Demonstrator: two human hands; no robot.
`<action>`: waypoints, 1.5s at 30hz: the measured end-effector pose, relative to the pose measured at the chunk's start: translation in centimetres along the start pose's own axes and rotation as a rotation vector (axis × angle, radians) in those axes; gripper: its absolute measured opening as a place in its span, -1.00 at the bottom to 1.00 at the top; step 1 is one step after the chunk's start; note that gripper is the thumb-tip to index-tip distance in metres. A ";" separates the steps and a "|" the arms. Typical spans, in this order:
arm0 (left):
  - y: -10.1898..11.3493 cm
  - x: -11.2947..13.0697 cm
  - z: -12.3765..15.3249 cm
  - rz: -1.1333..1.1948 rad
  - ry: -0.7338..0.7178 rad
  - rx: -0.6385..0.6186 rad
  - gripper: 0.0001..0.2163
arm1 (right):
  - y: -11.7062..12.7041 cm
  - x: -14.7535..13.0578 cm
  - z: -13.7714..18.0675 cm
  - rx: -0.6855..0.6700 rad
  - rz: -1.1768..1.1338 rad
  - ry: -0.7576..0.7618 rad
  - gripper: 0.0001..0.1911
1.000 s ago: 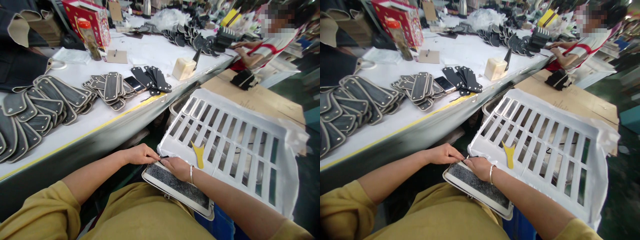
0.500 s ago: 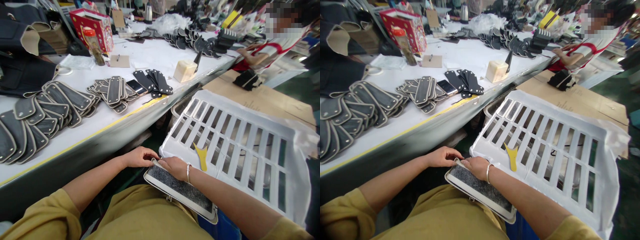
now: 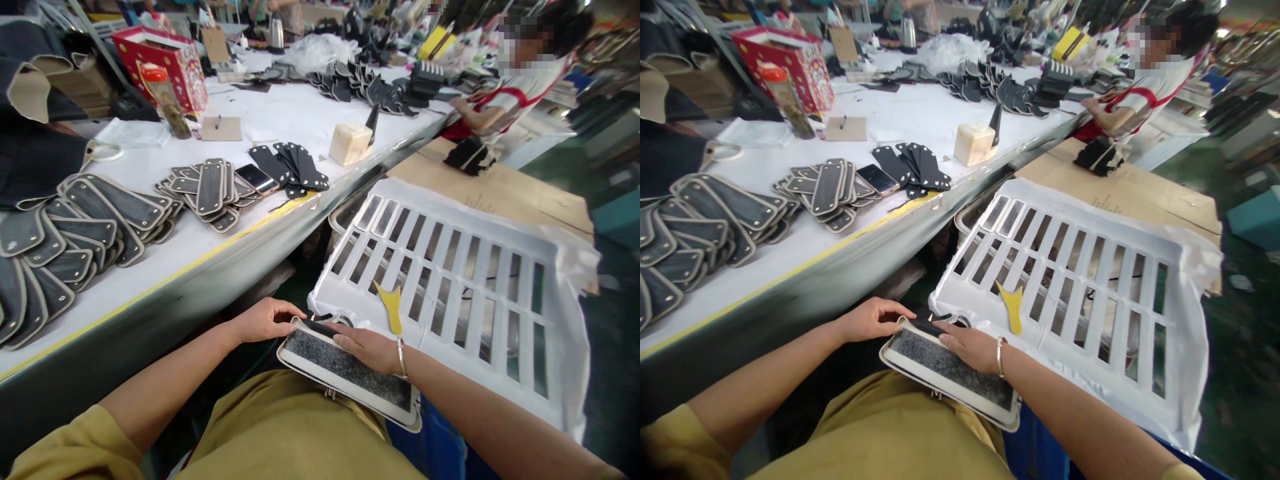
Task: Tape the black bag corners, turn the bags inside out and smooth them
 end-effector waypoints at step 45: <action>-2.9 -0.3 0.8 0.483 0.015 0.180 -0.55 | 1.1 -0.9 -2.7 0.060 0.010 0.143 -0.46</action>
Point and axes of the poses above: each hand's wrist, its own z-axis away from the middle knuckle, its own y-axis out of the back of the hand, x = y × z, the point moved 4 cm from there along -z, towards the middle knuckle, and after that the axes turned 7 degrees about -x, right-handed, at the moved point
